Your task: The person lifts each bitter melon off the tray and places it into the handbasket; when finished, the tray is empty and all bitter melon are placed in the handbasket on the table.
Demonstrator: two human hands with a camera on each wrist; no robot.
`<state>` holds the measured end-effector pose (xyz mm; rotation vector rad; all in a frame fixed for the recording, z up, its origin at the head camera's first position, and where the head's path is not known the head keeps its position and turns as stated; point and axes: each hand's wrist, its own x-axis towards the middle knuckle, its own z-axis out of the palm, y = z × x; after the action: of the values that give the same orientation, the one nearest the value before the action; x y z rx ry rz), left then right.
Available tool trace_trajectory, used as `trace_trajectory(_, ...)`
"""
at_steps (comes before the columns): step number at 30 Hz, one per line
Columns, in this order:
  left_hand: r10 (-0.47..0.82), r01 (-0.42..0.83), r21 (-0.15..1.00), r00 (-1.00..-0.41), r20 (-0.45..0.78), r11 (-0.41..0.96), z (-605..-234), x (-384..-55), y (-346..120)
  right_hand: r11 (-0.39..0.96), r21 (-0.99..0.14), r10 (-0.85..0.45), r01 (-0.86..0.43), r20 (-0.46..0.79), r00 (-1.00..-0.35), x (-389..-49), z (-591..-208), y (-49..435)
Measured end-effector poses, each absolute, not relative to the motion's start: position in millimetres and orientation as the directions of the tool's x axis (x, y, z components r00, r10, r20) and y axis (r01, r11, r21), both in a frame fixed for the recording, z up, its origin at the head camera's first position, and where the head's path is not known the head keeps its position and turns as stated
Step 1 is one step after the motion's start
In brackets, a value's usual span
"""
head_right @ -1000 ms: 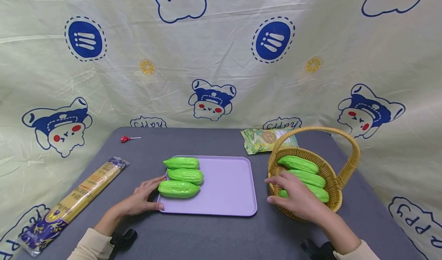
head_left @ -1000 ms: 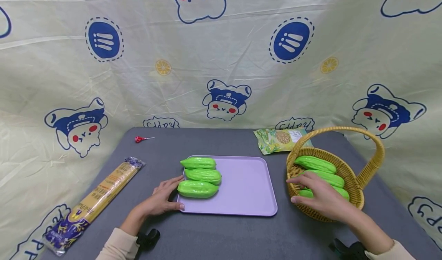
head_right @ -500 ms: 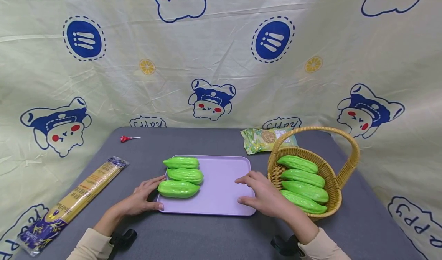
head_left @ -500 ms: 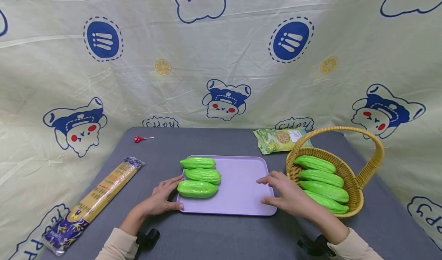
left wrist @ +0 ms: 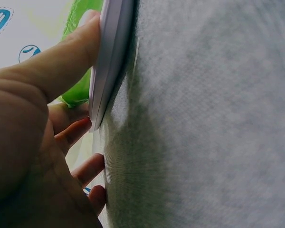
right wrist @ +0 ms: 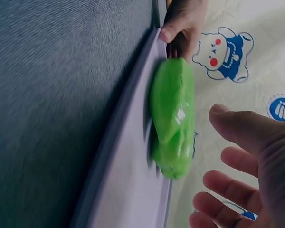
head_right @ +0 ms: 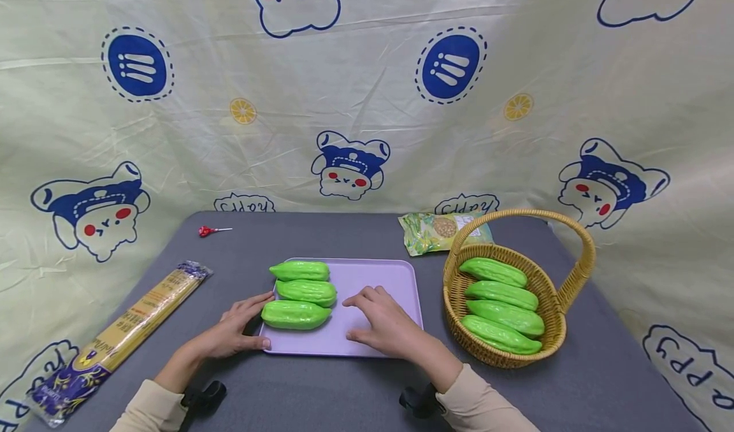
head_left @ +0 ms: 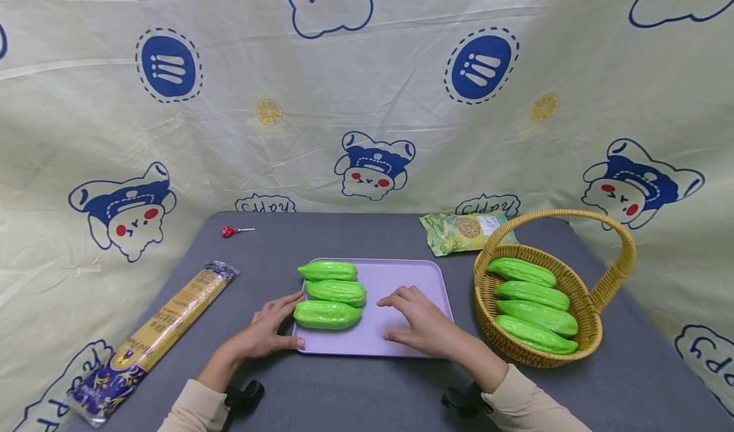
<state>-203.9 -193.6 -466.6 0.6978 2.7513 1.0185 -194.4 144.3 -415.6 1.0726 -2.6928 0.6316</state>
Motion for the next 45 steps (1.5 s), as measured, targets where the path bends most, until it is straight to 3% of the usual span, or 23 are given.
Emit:
trace_trajectory(9,0.455,0.364,0.652,-0.890,0.032,0.665,-465.7,-204.9,-193.9,0.626,-0.297,-0.616,-0.721,0.378,-0.691,-204.7,-425.4,106.0)
trace_trajectory(21,0.453,0.358,0.652,-0.891,0.024,0.669,-467.0,-204.3,-194.0,0.642,-0.275,-0.606,-0.715,0.389,-0.694,-209.4,-439.1,73.2)
trace_trajectory(45,0.456,0.371,0.649,-0.889,0.041,0.665,-467.9,-204.0,-194.8,0.666,-0.144,-0.647,-0.732,0.376,-0.663,-213.9,-451.8,52.5)
